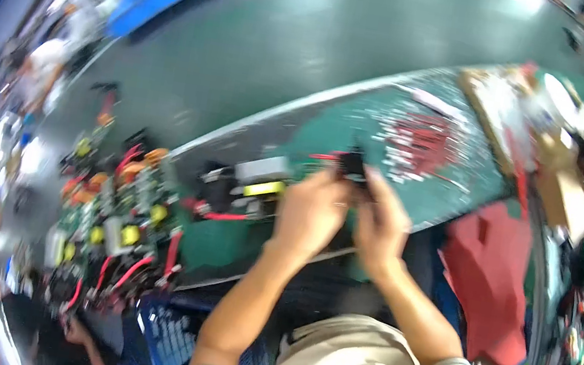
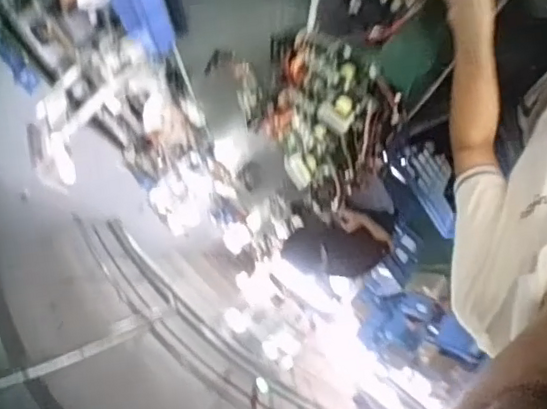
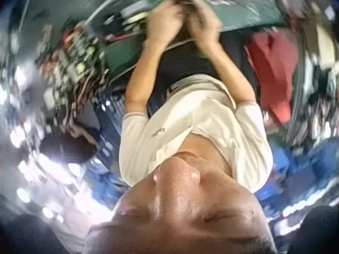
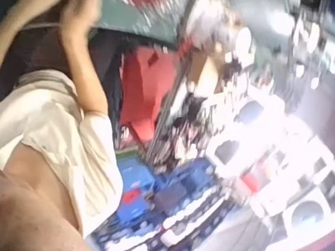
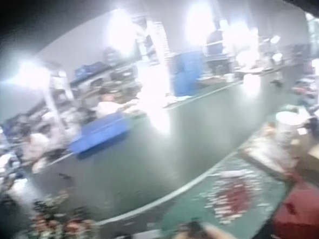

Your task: The recorder is assembling electronic components, specifically attaching fans and applying thermal paste to circuit boards on an assembly line.

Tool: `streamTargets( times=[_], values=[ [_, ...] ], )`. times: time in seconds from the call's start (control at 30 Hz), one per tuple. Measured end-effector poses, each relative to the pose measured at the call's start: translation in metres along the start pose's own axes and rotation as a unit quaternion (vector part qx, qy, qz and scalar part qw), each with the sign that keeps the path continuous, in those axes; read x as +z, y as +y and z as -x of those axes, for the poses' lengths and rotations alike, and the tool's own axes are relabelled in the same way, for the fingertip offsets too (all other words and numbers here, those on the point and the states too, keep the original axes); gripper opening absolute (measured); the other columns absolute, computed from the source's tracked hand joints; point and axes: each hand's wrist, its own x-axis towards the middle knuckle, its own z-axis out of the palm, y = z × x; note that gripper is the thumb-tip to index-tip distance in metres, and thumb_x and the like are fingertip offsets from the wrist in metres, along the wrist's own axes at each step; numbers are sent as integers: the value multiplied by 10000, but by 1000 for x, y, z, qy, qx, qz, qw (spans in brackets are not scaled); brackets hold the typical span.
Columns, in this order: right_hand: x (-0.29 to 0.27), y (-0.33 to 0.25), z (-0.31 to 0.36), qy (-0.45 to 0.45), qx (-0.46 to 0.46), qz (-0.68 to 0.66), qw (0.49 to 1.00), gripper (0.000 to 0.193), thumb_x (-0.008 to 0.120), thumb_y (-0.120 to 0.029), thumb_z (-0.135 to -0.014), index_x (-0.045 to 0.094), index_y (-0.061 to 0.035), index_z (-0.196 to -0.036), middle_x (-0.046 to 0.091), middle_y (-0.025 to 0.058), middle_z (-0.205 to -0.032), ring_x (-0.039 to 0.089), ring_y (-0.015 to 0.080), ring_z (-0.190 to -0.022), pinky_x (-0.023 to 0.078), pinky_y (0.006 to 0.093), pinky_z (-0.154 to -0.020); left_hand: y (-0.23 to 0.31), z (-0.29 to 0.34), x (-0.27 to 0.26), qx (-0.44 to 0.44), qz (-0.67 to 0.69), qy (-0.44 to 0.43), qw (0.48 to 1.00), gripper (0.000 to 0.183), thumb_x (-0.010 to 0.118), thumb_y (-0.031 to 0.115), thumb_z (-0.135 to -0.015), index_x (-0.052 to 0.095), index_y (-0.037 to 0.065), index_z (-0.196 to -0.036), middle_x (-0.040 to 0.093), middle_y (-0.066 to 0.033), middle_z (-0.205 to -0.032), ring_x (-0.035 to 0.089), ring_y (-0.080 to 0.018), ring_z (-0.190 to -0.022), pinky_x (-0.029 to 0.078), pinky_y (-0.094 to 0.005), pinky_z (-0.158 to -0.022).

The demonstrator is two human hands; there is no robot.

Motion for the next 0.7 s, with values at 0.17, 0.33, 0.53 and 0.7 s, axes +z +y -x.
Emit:
streamTargets(
  times=[0.17,0.33,0.53,0.7],
  values=[
    [-20,49,-25,40,86,-28,995,151,670,-117,-939,646,13,-1014,694,96,-945,578,132,-769,469,303,-663,10,-3,-8,51,130,-1,990,268,705,42,-823,682,13,-1088,634,-168,-1122,657,-360,-959,548,-414,-843],
    [-63,24,-42,-128,197,206,950,397,686,-272,-940,603,58,-736,487,115,-570,406,163,-544,376,367,-533,-3,7,-15,68,110,28,991,151,696,34,-829,727,51,-976,633,-103,-980,670,-294,-799,551,-384,-705],
    [-68,0,-37,-118,234,67,963,283,650,-225,-956,660,31,-837,573,8,-673,492,78,-638,402,280,-570,-7,4,-11,80,18,-1,997,158,707,82,-840,751,100,-990,658,-83,-935,679,-260,-789,558,-362,-686],
    [-42,24,-34,-41,249,-123,960,186,681,-139,-946,682,21,-1042,675,5,-845,595,73,-773,488,239,-708,-3,-5,-12,69,28,-16,997,225,689,8,-816,760,70,-1020,631,-83,-898,665,-238,-751,542,-345,-672]
  ],
)
